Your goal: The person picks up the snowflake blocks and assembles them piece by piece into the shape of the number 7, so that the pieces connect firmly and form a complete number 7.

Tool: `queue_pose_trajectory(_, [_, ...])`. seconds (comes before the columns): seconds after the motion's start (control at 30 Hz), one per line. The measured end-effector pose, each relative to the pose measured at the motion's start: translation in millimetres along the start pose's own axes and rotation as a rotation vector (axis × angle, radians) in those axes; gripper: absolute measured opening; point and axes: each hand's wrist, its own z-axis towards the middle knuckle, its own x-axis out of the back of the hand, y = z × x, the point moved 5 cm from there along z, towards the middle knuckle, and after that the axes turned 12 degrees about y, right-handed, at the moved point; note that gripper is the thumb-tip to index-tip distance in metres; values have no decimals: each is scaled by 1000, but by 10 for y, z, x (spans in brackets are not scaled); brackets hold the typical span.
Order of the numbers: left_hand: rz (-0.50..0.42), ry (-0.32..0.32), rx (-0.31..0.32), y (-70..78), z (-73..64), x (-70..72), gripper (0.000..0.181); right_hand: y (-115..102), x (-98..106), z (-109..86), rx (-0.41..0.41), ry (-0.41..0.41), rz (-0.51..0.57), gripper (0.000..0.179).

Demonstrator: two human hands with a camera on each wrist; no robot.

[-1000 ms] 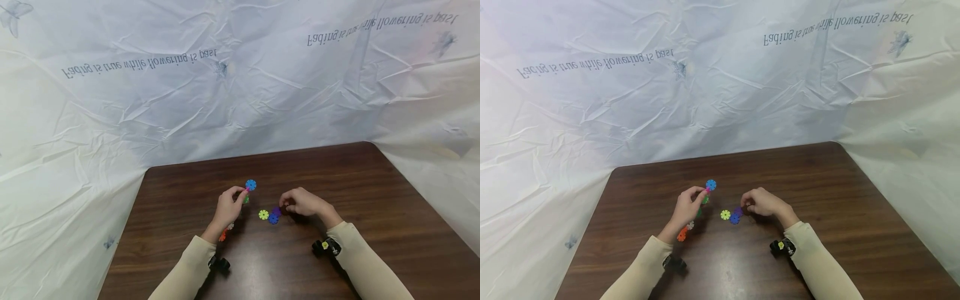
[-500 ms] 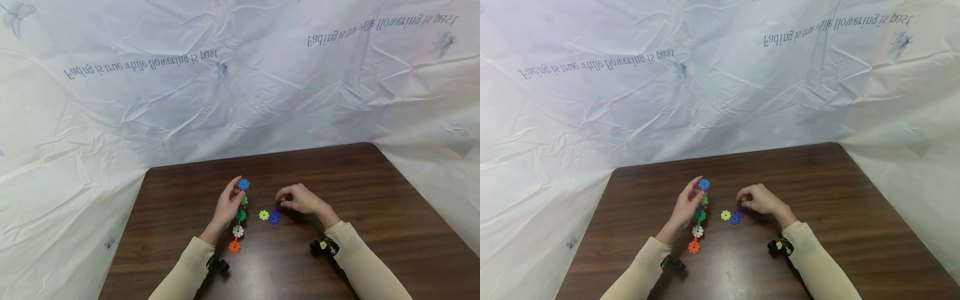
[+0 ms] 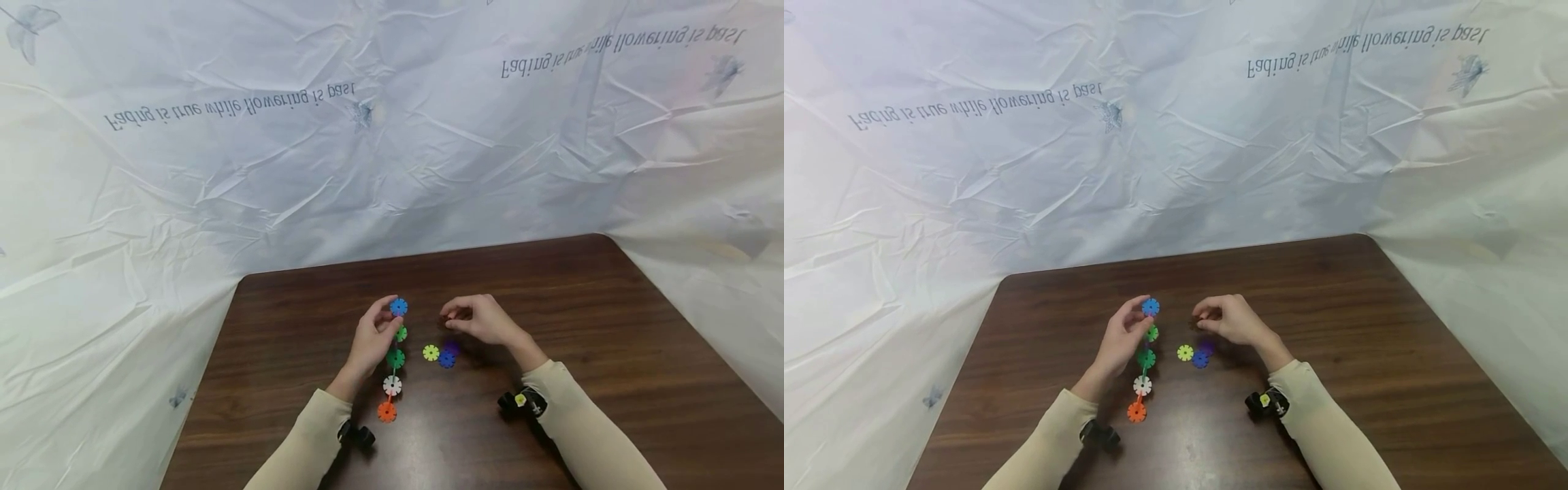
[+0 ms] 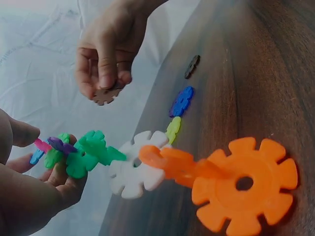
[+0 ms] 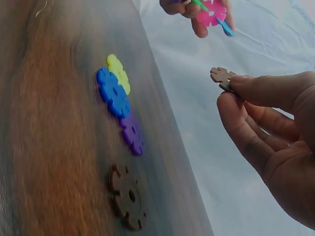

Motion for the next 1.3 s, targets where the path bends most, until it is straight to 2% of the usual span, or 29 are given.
queue_pose_trajectory(0.23, [-22, -12, -15, -11, 22, 0, 45, -61, -22, 53, -3, 67, 45, 15])
queue_pose_trajectory(0.53, [-20, -19, -11, -24, 28, 4, 45, -91, -40, 93, -15, 102, 93, 17])
queue_pose_trajectory(0.8, [-2, -33, 3, -16, 32, -10, 44, -137, -39, 149, 6, 153, 86, 17])
queue_pose_trajectory(0.9, [3, -38, 5, -64, 39, -23, 43, -158, -36, 181, 10, 181, 82, 17])
queue_pose_trajectory(1.13, [-6, -49, -17, -289, 107, -40, 45, -237, -49, 266, 11, 212, 128, 19])
queue_pose_trajectory(1.3, [11, -57, -18, -290, 92, -44, 44, -247, -84, 298, 23, 230, 152, 19])
